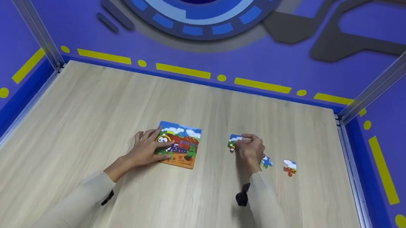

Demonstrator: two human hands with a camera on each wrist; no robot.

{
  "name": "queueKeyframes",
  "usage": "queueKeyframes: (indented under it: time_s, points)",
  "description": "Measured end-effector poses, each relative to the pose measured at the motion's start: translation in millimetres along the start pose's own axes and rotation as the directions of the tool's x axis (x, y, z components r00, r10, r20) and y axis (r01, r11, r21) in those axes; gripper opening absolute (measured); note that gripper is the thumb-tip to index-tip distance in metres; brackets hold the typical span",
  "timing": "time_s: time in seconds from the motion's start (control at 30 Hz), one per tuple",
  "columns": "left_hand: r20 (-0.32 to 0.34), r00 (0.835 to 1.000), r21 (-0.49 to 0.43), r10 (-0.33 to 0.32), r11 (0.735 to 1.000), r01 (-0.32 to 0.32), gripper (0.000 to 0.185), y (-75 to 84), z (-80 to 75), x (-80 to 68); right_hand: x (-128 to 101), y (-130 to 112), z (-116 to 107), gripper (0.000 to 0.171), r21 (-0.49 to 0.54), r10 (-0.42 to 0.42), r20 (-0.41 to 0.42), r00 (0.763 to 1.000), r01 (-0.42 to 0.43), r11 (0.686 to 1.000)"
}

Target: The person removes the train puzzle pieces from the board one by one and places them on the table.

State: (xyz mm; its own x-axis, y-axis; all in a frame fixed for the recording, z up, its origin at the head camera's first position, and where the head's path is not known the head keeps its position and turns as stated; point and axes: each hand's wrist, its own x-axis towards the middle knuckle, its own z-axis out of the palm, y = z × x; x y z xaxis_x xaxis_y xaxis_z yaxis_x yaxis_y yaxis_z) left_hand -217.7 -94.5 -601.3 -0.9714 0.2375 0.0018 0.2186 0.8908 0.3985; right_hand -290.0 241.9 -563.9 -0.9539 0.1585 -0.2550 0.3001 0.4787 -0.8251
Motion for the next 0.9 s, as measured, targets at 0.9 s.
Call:
queueKeyframes:
  time_s: [0.9]
  points:
    - [-0.069, 0.997, -0.048, 0.023, 0.999, -0.026, 0.054, 3.1, 3.1, 1.4, -10.4, 30.7, -12.6, 0.035, -0.268, -0.15, 0.012, 0.989, 0.148, 0.952]
